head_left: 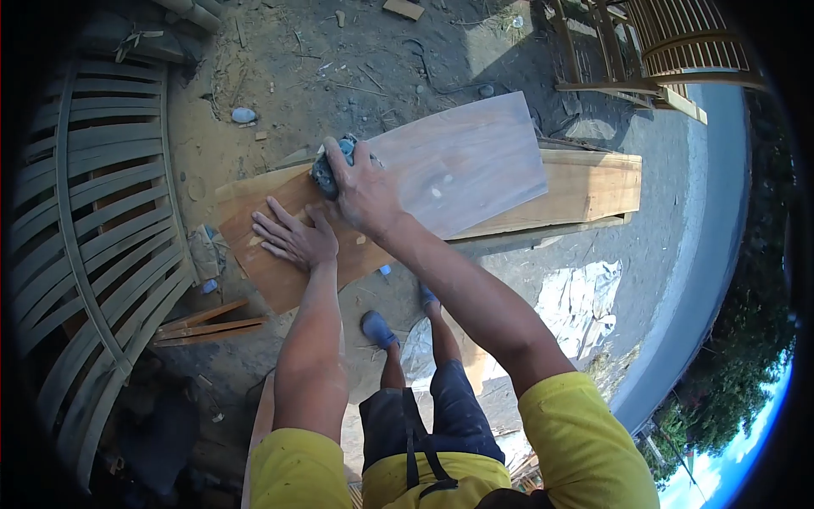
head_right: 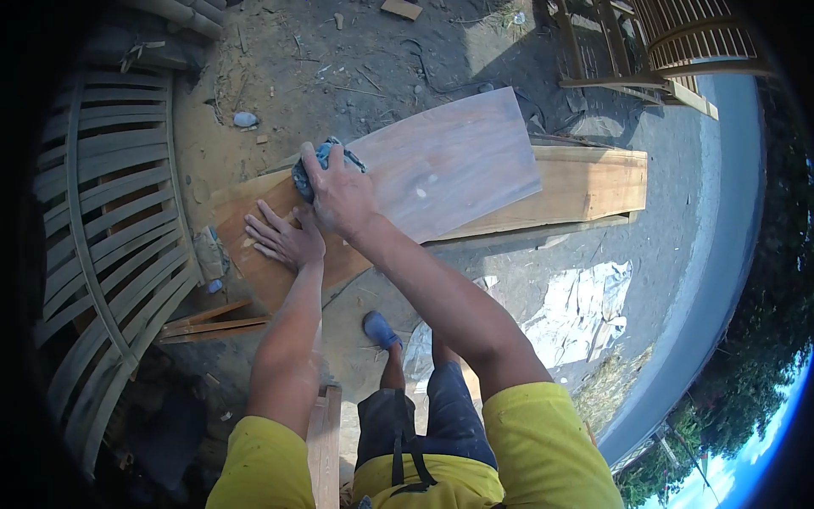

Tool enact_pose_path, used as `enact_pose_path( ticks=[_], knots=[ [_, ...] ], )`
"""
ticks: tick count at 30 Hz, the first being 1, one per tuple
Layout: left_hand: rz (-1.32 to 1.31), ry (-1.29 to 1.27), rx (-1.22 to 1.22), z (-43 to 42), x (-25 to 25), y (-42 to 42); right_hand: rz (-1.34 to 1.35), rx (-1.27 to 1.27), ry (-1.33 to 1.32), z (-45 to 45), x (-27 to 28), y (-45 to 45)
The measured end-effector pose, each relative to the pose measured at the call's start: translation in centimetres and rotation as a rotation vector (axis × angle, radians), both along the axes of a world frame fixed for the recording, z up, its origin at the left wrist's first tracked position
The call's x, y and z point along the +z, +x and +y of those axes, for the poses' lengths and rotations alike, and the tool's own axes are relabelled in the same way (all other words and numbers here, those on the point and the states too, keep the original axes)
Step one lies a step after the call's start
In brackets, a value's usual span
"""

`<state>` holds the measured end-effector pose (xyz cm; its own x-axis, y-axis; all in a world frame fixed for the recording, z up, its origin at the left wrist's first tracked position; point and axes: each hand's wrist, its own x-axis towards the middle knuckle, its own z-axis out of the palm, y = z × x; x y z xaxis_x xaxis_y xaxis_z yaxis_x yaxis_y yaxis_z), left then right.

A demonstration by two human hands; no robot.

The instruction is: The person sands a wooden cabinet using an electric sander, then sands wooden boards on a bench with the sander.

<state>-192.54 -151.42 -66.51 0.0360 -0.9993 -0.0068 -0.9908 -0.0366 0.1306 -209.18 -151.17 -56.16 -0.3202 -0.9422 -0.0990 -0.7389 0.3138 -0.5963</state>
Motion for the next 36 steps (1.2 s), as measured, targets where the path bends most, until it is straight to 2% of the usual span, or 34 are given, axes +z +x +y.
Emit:
enact_pose_path(
  ticks=[4,7,11,13,17,20,22,24,26,29,33,36],
  knots=[
    [-0.026,0.000,-0.005,0.1,0.1,-0.1,0.023,0.007,0.000,2.2,0.8,-1.9],
    [-0.031,-0.004,-0.019,0.2,0.1,0.0,0.044,-0.248,0.118,4.0,0.5,-7.6],
    [-0.047,-0.012,-0.011,0.2,-0.2,-0.1,0.168,-0.428,0.093,6.1,0.4,-16.8],
    [-0.061,-0.029,-0.009,0.2,-0.3,-0.1,0.281,-0.469,-0.017,7.5,-1.0,-21.6],
    [-0.065,-0.019,-0.005,0.1,-0.6,0.2,0.362,-0.622,0.136,8.9,-1.3,-30.6],
    [-0.074,-0.016,0.003,0.1,-0.3,0.1,0.379,-0.653,0.168,9.0,-1.4,-31.8],
    [-0.081,-0.016,-0.007,0.0,0.0,-0.2,0.362,-0.625,0.151,8.1,-0.8,-29.1],
    [-0.076,-0.013,-0.005,0.1,-0.4,-0.1,0.307,-0.553,0.136,6.7,-0.3,-25.1],
    [-0.072,-0.018,-0.010,0.2,-0.4,0.0,0.218,-0.416,-0.001,5.5,-1.0,-21.4],
    [-0.091,-0.019,-0.010,0.1,-0.3,0.0,0.184,-0.234,0.075,4.1,0.4,-17.9],
    [-0.098,-0.001,-0.006,0.2,-0.2,-0.1,0.222,-0.381,0.001,4.0,-0.8,-22.1],
    [-0.074,0.002,0.003,0.2,-0.4,0.0,0.326,-0.552,0.094,6.3,-0.6,-28.2]
  ],
)
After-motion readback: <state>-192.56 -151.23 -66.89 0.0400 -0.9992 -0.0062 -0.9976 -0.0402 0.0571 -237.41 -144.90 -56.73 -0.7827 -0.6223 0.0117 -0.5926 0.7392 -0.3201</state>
